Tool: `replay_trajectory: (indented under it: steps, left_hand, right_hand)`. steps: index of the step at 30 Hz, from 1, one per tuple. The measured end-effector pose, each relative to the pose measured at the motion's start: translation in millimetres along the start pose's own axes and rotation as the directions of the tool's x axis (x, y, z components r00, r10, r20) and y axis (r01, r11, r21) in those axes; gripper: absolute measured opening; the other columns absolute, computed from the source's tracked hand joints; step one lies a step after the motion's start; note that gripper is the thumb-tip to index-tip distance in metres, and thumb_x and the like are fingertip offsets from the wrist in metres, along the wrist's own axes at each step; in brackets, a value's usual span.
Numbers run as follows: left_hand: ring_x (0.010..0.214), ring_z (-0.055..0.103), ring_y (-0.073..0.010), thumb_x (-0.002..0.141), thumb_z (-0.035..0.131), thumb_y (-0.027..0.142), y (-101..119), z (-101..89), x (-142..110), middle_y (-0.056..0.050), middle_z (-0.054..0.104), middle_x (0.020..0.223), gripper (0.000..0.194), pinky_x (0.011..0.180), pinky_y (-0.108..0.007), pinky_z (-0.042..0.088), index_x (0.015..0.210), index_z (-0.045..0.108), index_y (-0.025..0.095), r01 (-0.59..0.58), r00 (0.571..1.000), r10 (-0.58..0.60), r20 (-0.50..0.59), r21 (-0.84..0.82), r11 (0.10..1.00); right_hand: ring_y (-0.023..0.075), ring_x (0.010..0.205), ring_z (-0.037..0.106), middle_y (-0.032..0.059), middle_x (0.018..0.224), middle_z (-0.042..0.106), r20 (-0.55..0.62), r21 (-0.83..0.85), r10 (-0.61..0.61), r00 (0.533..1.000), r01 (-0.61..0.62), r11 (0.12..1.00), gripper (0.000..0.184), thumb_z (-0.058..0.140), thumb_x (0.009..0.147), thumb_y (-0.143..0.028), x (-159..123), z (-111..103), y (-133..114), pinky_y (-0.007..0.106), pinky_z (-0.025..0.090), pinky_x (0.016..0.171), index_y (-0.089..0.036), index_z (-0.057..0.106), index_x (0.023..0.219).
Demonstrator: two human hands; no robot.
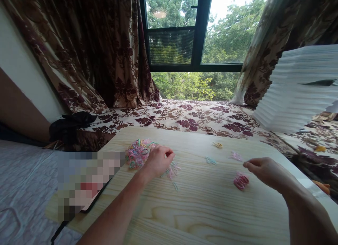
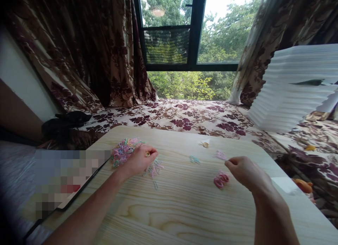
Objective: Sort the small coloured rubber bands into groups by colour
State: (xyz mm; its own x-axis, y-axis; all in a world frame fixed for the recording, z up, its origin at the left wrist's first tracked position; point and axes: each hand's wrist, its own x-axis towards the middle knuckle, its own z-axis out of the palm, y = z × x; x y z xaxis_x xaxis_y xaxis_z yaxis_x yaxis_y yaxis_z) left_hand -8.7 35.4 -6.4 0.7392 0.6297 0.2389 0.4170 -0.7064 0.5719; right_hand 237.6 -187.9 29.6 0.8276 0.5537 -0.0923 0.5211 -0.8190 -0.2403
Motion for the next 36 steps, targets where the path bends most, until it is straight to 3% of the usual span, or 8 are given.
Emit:
replay_trajectory:
  steps: [4,8,12,15,20,26,36]
  left_hand:
    - [0.082,0.057,-0.0167,0.076,0.051,0.023,0.0,0.0,0.5,-0.003,0.068,0.076,0.019,0.081,-0.027,0.039,0.074,0.069,0.019,0.0,1.0,0.0,-0.004,0.039,0.999]
    - [0.087,0.055,-0.0183,0.077,0.05,0.022,3.7,-2.1,-2.1,-0.003,0.068,0.079,0.02,0.083,-0.03,0.038,0.076,0.07,0.02,-0.011,1.0,0.01,0.009,0.083,0.997]
    - [0.091,0.053,-0.0192,0.078,0.05,0.021,9.2,-2.5,-5.3,-0.004,0.067,0.079,0.021,0.085,-0.031,0.036,0.077,0.071,0.021,-0.031,0.999,0.026,0.045,0.12,0.992]
    - [0.092,0.052,-0.0201,0.077,0.054,0.024,13.1,-0.3,-7.2,-0.004,0.066,0.079,0.016,0.089,-0.035,0.033,0.075,0.069,0.02,-0.053,0.997,0.044,0.07,0.141,0.989]
    - [0.093,0.051,-0.0226,0.073,0.06,0.032,15.1,4.3,-9.9,-0.005,0.065,0.081,0.015,0.091,-0.039,0.032,0.071,0.065,0.018,-0.067,0.994,0.048,0.095,0.205,0.976]
    - [0.093,0.051,-0.0213,0.075,0.054,0.022,14.7,6.1,-11.2,-0.004,0.064,0.082,0.012,0.087,-0.035,0.034,0.068,0.063,0.018,-0.069,0.991,0.044,0.125,0.2,0.977]
    - [0.086,0.055,-0.0192,0.075,0.052,0.022,18.8,7.0,-8.1,-0.004,0.065,0.075,0.013,0.087,-0.035,0.037,0.069,0.063,0.018,-0.092,0.996,0.092,-0.004,0.089,0.992]
  right_hand:
    - [0.0175,0.051,0.057,0.0012,0.047,0.06,-0.074,0.077,-0.186,0.98,0.192,0.978,0.034,0.044,0.076,-0.043,-13.6,9.2,-40.3,0.025,0.035,0.048,-0.022,0.071,0.072]
    - [0.0155,0.054,0.057,0.002,0.058,0.066,-0.109,0.138,-0.439,0.892,0.451,0.882,0.035,0.042,0.079,-0.04,-32.2,30.0,-84.1,0.024,0.035,0.05,-0.021,0.069,0.071]
    - [0.0162,0.066,0.06,0.004,0.073,0.069,-0.107,0.139,-0.561,0.821,0.571,0.809,0.032,0.04,0.081,-0.034,-45.9,49.9,-107.3,0.024,0.036,0.057,-0.021,0.068,0.072]
    - [0.0156,0.07,0.06,0.0045,0.079,0.068,-0.049,0.141,-0.604,0.796,0.604,0.784,0.031,0.039,0.082,-0.029,-51.4,60.1,-114.2,0.024,0.037,0.06,-0.02,0.068,0.074]
    - [0.0159,0.073,0.06,0.0045,0.085,0.068,-0.011,0.127,-0.597,0.802,0.594,0.795,0.03,0.039,0.084,-0.026,-55.2,66.8,-117.8,0.024,0.036,0.061,-0.021,0.068,0.081]
    - [0.0157,0.074,0.06,0.0048,0.086,0.067,-0.009,0.114,-0.604,0.797,0.6,0.791,0.029,0.04,0.085,-0.026,-56.3,68.0,-118.1,0.024,0.035,0.061,-0.021,0.068,0.082]
    - [0.0159,0.071,0.06,0.0036,0.08,0.065,-0.104,0.212,-0.619,0.779,0.625,0.751,0.029,0.04,0.084,-0.028,-54.1,71.3,-117.6,0.026,0.038,0.062,-0.021,0.068,0.083]
